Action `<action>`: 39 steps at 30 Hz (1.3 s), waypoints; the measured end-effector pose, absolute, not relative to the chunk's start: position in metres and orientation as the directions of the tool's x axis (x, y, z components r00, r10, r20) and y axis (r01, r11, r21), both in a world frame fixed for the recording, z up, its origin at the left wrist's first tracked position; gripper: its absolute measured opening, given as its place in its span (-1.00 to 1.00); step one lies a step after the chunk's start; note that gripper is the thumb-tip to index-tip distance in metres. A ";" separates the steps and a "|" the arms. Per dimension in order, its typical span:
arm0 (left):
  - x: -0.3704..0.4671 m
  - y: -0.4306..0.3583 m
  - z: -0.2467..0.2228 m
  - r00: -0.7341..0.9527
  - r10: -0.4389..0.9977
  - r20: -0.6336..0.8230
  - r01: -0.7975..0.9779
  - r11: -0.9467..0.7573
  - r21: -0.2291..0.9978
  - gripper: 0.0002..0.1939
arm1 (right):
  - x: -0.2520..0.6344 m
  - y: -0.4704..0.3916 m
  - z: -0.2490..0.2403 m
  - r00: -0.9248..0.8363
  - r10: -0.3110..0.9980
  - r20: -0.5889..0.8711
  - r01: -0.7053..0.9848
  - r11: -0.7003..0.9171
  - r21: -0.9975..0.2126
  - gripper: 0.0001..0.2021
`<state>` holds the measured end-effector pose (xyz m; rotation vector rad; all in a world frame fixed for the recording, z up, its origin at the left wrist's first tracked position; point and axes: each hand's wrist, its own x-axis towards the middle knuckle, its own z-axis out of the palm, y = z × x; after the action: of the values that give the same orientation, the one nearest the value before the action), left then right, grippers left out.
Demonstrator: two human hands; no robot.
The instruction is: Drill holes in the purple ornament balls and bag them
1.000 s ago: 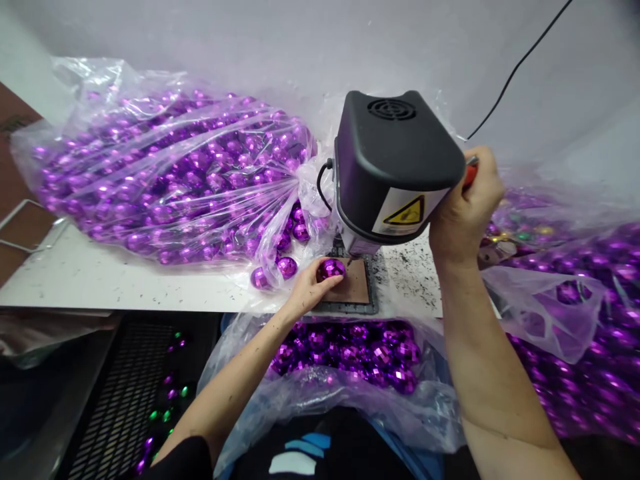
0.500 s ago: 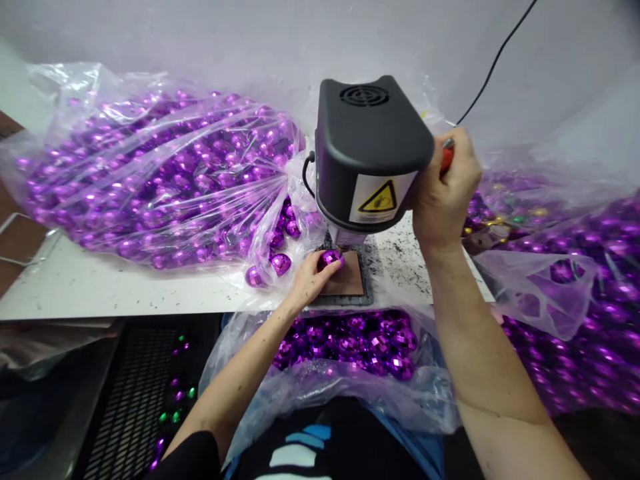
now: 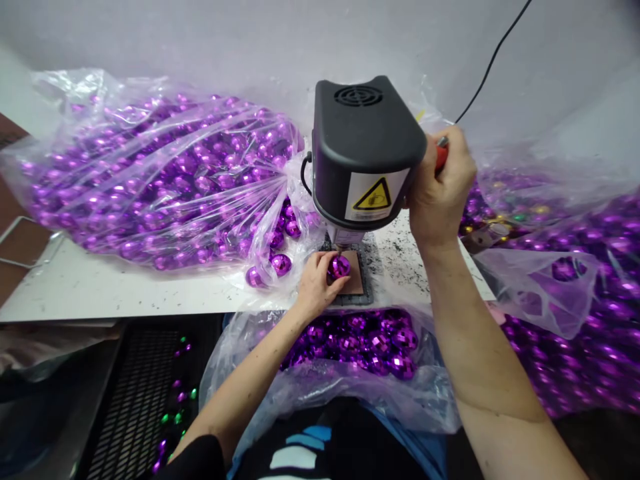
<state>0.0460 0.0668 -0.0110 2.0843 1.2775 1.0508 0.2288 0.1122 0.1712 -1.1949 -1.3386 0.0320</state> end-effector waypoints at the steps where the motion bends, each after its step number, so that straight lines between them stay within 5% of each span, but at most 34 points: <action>1: 0.047 0.067 -0.013 0.255 0.899 0.357 0.517 -0.439 0.735 -0.52 | 0.229 0.112 0.171 0.323 0.619 0.716 0.593 0.457 -0.663 -0.37; 13: 0.048 0.069 -0.030 0.246 0.896 0.369 0.479 -0.443 0.758 -0.49 | 0.230 0.102 0.167 0.353 0.551 0.756 0.636 0.452 -0.626 -0.42; 26: 0.048 0.066 -0.024 0.245 0.885 0.396 0.482 -0.465 0.743 -0.49 | 0.224 0.059 0.107 0.311 0.263 0.914 0.720 0.562 -0.406 -0.90; 39: 0.049 0.066 -0.025 0.238 0.879 0.414 0.479 -0.477 0.737 -0.51 | 0.226 0.050 0.077 0.253 0.257 0.933 0.717 0.597 -0.359 -0.84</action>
<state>0.0493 0.0663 -0.0252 2.0539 1.2395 1.1494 0.2260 0.0504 0.0771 -0.9338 -1.3206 -0.3841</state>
